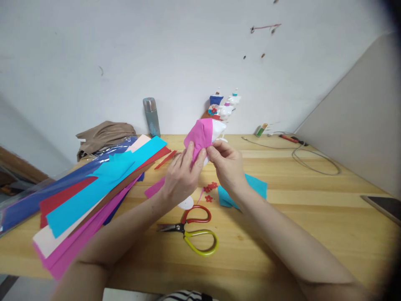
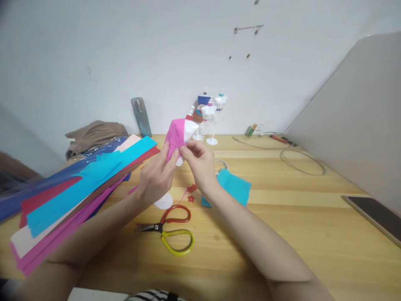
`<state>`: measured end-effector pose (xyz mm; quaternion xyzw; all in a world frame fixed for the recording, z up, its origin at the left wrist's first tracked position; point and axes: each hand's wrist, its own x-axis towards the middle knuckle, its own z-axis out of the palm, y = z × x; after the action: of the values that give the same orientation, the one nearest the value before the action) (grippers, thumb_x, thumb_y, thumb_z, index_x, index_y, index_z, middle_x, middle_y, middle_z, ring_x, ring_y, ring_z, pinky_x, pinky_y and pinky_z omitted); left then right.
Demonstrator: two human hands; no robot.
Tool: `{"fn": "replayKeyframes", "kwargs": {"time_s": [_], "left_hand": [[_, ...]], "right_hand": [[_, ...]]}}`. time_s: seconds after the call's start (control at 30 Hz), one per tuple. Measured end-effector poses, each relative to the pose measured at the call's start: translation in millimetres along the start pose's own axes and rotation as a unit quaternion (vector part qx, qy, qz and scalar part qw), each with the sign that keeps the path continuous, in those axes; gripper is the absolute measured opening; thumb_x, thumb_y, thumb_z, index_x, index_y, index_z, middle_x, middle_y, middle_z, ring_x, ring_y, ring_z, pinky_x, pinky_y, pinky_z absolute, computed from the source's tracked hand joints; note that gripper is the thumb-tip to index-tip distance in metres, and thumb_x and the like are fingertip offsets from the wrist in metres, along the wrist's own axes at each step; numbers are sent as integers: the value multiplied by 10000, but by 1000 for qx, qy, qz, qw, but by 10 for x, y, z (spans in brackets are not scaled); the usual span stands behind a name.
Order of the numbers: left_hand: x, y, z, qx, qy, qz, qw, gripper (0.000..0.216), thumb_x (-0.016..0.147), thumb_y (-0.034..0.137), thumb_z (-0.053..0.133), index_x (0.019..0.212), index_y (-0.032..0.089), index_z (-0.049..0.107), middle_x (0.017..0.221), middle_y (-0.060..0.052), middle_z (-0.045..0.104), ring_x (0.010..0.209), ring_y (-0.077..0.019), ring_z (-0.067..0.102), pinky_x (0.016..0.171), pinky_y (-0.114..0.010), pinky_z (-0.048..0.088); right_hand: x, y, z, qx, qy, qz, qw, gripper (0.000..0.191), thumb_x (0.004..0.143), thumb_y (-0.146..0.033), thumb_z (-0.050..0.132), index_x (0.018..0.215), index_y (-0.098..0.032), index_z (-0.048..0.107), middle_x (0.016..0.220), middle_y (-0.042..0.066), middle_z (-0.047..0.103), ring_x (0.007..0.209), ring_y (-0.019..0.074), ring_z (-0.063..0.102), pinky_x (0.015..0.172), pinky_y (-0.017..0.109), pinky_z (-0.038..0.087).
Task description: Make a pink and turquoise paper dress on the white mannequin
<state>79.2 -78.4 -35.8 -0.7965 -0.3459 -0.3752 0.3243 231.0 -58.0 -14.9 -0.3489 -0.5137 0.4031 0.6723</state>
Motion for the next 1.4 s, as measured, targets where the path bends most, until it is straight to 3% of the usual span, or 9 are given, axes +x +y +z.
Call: {"fn": "replayKeyframes", "kwargs": {"time_s": [0.4, 0.53, 0.7, 0.8, 0.93, 1.0, 1.07, 1.23, 1.4], "left_hand": [[22, 24, -45, 15, 59, 29, 998, 361, 997, 200, 489, 1287, 125, 691, 1332, -219, 705, 1157, -327, 735, 960, -426, 603], [154, -123, -213, -126, 70, -61, 988, 359, 1030, 295, 461, 1201, 123, 725, 1220, -146, 775, 1112, -249, 752, 973, -352, 600], [360, -484, -364, -339, 51, -340, 876, 351, 995, 333, 524, 1200, 140, 734, 1268, -119, 758, 1221, -253, 692, 1100, -399, 522], [423, -649, -366, -454, -10, -402, 795, 421, 950, 424, 581, 1227, 137, 712, 1333, -152, 718, 1297, -294, 644, 1131, -438, 488], [418, -784, -338, -551, -142, -468, 676, 537, 932, 635, 550, 1175, 186, 715, 1220, -150, 754, 1184, -322, 696, 976, -458, 566], [403, -828, -351, -571, -173, -473, 648, 565, 941, 659, 516, 1171, 183, 715, 1173, -155, 766, 1149, -324, 709, 947, -463, 572], [398, -860, -403, -560, -159, -446, 680, 556, 954, 639, 510, 1174, 174, 720, 1228, -162, 751, 1200, -325, 686, 983, -469, 555], [428, -893, -669, -477, -44, -256, 840, 389, 903, 501, 680, 1148, 209, 764, 1351, -115, 711, 1325, -287, 610, 1167, -457, 440], [432, -901, -825, -519, -69, -98, 846, 256, 834, 383, 804, 1050, 246, 813, 1111, -73, 806, 1263, -272, 660, 1143, -445, 479]], "right_hand": [[15, -22, -32, -12, 3, -1, 1000, 253, 715, -395, 783, 668, -227, 599, 607, -48, 561, 547, 116, 496, 573, 293, 473], [42, 8, -81, -15, 4, -7, 1000, 252, 754, -411, 773, 681, -221, 626, 622, -38, 580, 562, 121, 511, 589, 296, 467], [49, 77, -145, -2, -26, -28, 999, 252, 778, -471, 797, 798, -232, 719, 714, -16, 672, 625, 140, 590, 628, 300, 503], [28, 111, -143, 1, -60, -31, 998, 285, 779, -523, 805, 876, -260, 753, 782, -1, 726, 666, 167, 650, 638, 318, 547], [4, 148, -130, 8, -87, -41, 995, 340, 745, -585, 822, 935, -308, 767, 865, 16, 780, 758, 229, 730, 711, 387, 618], [-2, 172, -141, 5, -89, -50, 995, 356, 735, -589, 830, 959, -320, 767, 889, 20, 793, 790, 244, 750, 738, 408, 635], [-8, 200, -165, -8, -93, -66, 993, 340, 754, -572, 822, 980, -323, 764, 913, 24, 802, 808, 244, 762, 749, 409, 643], [-61, 231, -208, -38, -111, -155, 981, 212, 823, -451, 811, 961, -293, 773, 865, 8, 810, 729, 190, 758, 683, 330, 641], [-144, 122, -206, -103, -150, -237, 954, 91, 898, -350, 748, 937, -270, 766, 843, 10, 802, 710, 180, 743, 651, 300, 620]]}}
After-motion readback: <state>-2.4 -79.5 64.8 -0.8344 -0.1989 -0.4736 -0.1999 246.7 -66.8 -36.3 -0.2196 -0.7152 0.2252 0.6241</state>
